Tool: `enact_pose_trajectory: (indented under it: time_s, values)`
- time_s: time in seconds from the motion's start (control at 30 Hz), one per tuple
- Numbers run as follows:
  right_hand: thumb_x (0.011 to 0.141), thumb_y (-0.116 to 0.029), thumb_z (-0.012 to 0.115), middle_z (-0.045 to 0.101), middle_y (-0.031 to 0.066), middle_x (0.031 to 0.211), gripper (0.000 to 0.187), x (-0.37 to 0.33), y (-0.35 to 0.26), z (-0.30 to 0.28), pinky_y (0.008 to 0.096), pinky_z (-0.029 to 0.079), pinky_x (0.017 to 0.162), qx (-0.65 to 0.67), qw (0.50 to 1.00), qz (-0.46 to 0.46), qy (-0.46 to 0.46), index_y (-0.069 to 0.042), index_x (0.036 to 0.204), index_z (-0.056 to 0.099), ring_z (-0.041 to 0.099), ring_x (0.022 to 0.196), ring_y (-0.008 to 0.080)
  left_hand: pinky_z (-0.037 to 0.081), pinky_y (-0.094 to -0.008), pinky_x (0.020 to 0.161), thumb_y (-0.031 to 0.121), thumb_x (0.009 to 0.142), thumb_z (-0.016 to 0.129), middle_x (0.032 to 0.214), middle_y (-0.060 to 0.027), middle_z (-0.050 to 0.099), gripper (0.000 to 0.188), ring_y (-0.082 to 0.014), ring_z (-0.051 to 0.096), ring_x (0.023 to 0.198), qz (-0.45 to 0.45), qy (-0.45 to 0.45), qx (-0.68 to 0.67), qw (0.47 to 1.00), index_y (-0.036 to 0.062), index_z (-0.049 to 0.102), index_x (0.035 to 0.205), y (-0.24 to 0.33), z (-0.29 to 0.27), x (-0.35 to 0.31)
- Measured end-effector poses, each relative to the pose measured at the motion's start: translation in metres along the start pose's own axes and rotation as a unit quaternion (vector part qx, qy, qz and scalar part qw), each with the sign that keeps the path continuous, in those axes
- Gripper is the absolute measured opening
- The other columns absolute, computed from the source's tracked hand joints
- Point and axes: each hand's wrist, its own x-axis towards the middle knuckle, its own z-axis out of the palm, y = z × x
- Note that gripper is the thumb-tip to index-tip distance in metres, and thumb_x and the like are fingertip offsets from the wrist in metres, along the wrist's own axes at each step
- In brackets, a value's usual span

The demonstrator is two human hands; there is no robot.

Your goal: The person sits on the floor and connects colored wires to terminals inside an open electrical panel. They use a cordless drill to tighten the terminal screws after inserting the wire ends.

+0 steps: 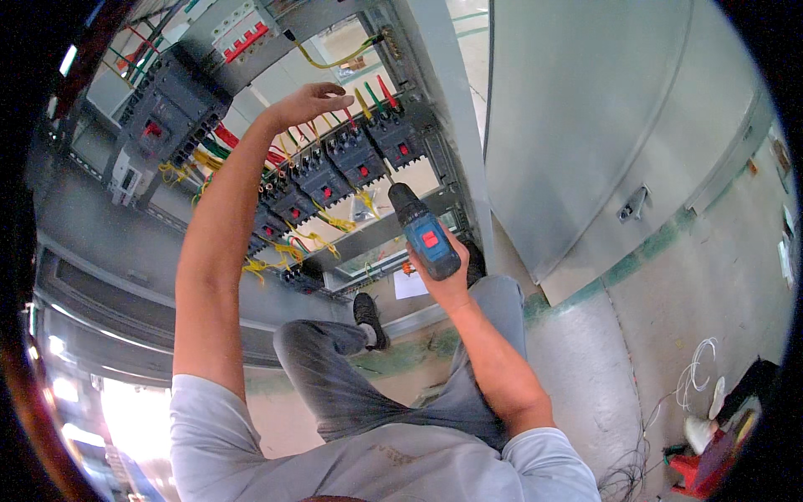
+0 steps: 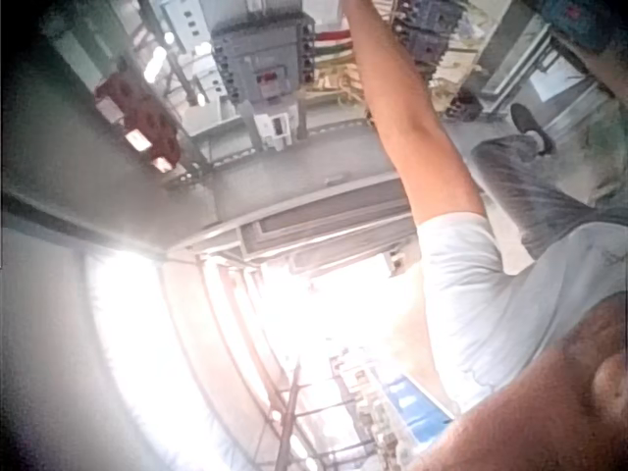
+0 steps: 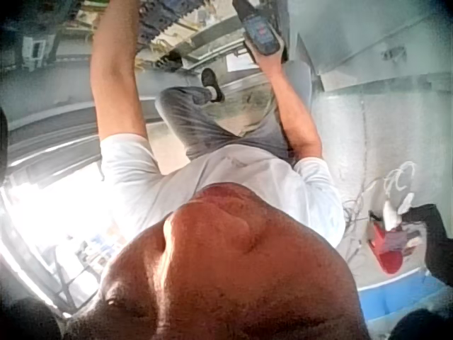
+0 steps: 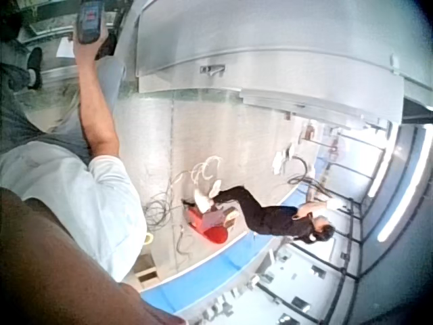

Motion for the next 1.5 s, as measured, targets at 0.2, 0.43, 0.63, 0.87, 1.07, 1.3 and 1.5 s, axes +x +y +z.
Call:
enact_pose_trajectory:
  time_s: [0.2, 0.43, 0.63, 0.87, 1.07, 1.3, 1.5]
  values:
    - [0.084, -0.002, 0.081, 0.074, 0.0084, 0.099, 0.039, -0.005, 0.002, 0.004, 0.0303, 0.056, 0.082, -0.006, 1.0, 0.004, -0.002, 0.004, 0.118, 0.064, 0.069, 0.088, 0.013, 0.047, -0.0419, 0.109, 0.092, 0.071, 0.062, 0.124, -0.0175, 0.072, 0.107, -0.0322, 0.064, 0.125, -0.084, -0.109, 0.15, 0.979, 0.0007, 0.072, 0.127, 0.041, -0.001, 0.022]
    - [0.084, -0.003, 0.081, 0.074, 0.0086, 0.099, 0.038, -0.003, -0.005, 0.009, 0.0298, 0.055, 0.082, -0.005, 0.999, 0.032, -0.005, 0.004, 0.118, 0.064, 0.069, 0.088, 0.0135, 0.05, -0.0378, 0.099, 0.07, 0.076, 0.078, 0.119, -0.0115, 0.074, 0.08, -0.0242, 0.067, 0.111, -0.041, -0.119, 0.142, 0.982, 0.0052, 0.075, 0.122, 0.028, -0.006, 0.032]
    - [0.086, -0.006, 0.08, 0.074, 0.0084, 0.097, 0.029, 0.001, -0.016, 0.01, 0.0307, 0.055, 0.079, -0.014, 0.999, 0.044, -0.022, 0.002, 0.111, 0.067, 0.068, 0.085, 0.0138, 0.045, -0.0328, 0.106, 0.049, 0.094, 0.071, 0.13, -0.0105, 0.069, 0.062, -0.0191, 0.062, 0.12, 0.004, 0.056, -0.017, 0.998, 0.0018, 0.067, 0.134, -0.006, -0.033, 0.018]
    - [0.083, -0.005, 0.081, 0.075, 0.0105, 0.105, 0.041, 0.012, -0.014, 0.027, 0.0321, 0.055, 0.082, 0.01, 1.0, 0.0, -0.009, 0.001, 0.121, 0.066, 0.071, 0.088, 0.0156, 0.04, -0.0389, 0.114, 0.042, 0.09, 0.073, 0.14, -0.0161, 0.063, 0.061, -0.0284, 0.056, 0.133, 0.009, -0.013, -0.051, 0.999, 0.0023, 0.065, 0.136, -0.012, -0.021, -0.018]
    - [0.083, -0.007, 0.085, 0.074, 0.0111, 0.106, 0.056, 0.026, -0.025, 0.059, 0.0314, 0.055, 0.088, -0.096, 0.994, -0.055, 0.027, 0.004, 0.133, 0.06, 0.069, 0.095, 0.0132, 0.043, -0.0362, 0.11, 0.033, 0.089, 0.078, 0.132, -0.0138, 0.067, 0.05, -0.0259, 0.061, 0.124, 0.055, -0.069, -0.052, 0.995, 0.0006, 0.07, 0.126, -0.012, -0.022, -0.031]
    - [0.079, -0.005, 0.082, 0.072, 0.0184, 0.117, 0.083, 0.031, -0.054, 0.076, 0.0347, 0.055, 0.09, -0.112, 0.992, -0.054, 0.038, -0.004, 0.153, 0.047, 0.072, 0.1, 0.0216, 0.048, -0.0353, 0.091, 0.035, 0.091, 0.078, 0.098, -0.007, 0.072, 0.038, -0.0171, 0.062, 0.095, 0.105, -0.025, 0.006, 0.994, 0.0005, 0.073, 0.106, -0.016, -0.014, -0.026]
    - [0.082, -0.005, 0.079, 0.072, 0.0171, 0.113, 0.077, 0.027, -0.044, 0.076, 0.0339, 0.055, 0.089, -0.107, 0.992, -0.051, 0.041, -0.002, 0.152, 0.047, 0.071, 0.097, 0.0219, 0.049, -0.0356, 0.081, 0.037, 0.089, 0.08, 0.088, -0.0057, 0.069, 0.038, -0.0164, 0.061, 0.086, 0.133, 0.016, 0.04, 0.99, 0.0013, 0.073, 0.099, -0.026, -0.006, -0.018]
